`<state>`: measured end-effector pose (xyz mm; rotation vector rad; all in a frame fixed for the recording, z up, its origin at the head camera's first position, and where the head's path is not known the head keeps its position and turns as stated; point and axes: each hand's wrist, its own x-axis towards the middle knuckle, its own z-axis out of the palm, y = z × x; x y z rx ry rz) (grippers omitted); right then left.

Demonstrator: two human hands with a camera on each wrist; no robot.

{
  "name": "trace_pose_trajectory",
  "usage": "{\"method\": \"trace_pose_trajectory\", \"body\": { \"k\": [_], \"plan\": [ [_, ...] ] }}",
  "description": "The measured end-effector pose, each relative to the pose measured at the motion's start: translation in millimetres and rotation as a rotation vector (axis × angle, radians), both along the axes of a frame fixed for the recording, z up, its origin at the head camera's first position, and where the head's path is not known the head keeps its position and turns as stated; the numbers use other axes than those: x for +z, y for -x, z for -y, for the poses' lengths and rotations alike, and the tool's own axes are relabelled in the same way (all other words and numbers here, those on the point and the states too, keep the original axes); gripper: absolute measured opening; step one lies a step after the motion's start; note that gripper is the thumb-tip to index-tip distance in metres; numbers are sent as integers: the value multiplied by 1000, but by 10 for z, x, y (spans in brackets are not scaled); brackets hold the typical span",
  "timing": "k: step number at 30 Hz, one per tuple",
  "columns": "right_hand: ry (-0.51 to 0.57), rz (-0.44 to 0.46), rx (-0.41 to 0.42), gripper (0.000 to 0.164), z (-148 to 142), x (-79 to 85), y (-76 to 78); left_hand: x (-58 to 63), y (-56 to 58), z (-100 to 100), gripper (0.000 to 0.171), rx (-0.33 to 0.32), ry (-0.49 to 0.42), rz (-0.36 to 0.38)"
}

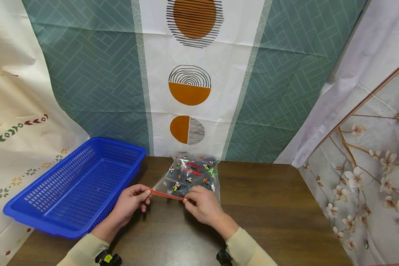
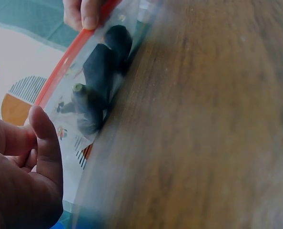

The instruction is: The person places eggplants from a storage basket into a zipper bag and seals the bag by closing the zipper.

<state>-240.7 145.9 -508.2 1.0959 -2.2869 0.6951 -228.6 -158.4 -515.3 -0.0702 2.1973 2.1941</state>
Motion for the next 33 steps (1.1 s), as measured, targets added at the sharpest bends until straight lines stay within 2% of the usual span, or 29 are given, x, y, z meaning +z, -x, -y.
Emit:
{"method": "trace_pose_trajectory", "body": {
  "k": [6,13,26,33],
  "plan": [
    [-13,4,-30,9,-96,11,-25,9,-16,1,9,5,-17,-2],
    [8,-30,-23,9,-189,7,-33,8,-21,-2,10,6,-42,-2],
    [37,-24,-35,13,-390,2,-83,-10,-17,-3,9,15,-29,-11],
    [32,-14,-55,13,-498,-9,-107,-7,-8,2,9,18,-27,8]
  ]
}}
